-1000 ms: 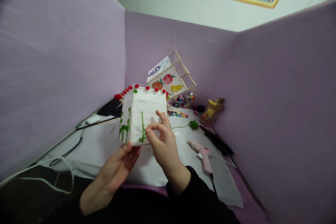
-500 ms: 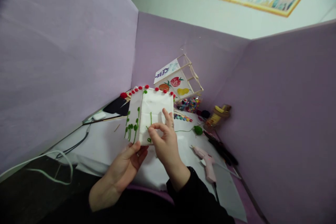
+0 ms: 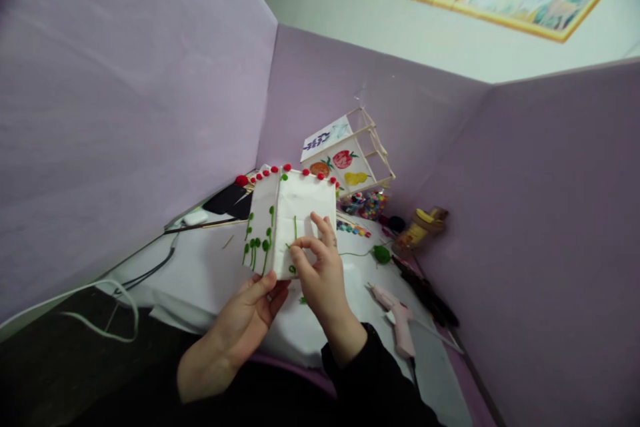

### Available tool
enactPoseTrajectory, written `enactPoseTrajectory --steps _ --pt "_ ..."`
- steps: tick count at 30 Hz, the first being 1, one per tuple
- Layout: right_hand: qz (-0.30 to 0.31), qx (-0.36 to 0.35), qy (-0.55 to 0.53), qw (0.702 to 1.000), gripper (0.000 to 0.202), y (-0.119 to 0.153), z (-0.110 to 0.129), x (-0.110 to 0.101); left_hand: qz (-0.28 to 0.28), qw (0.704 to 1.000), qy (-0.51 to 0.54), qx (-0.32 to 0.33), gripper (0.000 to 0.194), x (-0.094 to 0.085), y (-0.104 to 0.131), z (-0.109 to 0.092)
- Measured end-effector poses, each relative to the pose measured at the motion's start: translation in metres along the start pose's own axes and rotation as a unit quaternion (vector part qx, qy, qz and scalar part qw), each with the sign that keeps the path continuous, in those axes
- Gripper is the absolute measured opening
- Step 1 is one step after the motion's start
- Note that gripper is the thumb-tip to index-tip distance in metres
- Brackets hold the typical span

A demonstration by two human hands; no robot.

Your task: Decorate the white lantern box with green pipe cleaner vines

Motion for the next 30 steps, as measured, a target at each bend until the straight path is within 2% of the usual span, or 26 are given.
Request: enactPoseTrajectory --steps 13,19,30 --pt "-0.014 -0.037 -0.03 0.999 0.011 0.005 -0.004 -0.01 -0.009 1.0 0.005 0.007 0.018 0.0 0.001 -0.002" --pt "-0.056 -0.084 0.032 0.994 0.012 0.024 0.007 -0.021 -0.004 1.0 0.011 0.021 0.027 0.003 0.003 -0.003" --pt "-0.055 -0.103 0.058 0.991 0.014 0.033 0.008 -0.015 0.015 1.0 -0.006 0.014 0.031 -0.005 0.001 -0.001"
Point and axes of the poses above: each hand's wrist, its own y-axis away from the middle knuckle, its own x-axis out of the palm, z = x × y, the point moved 5 cm from there along -y, towards the middle knuckle, and after that the axes turned 13 degrees about y, right-handed, at the moved point
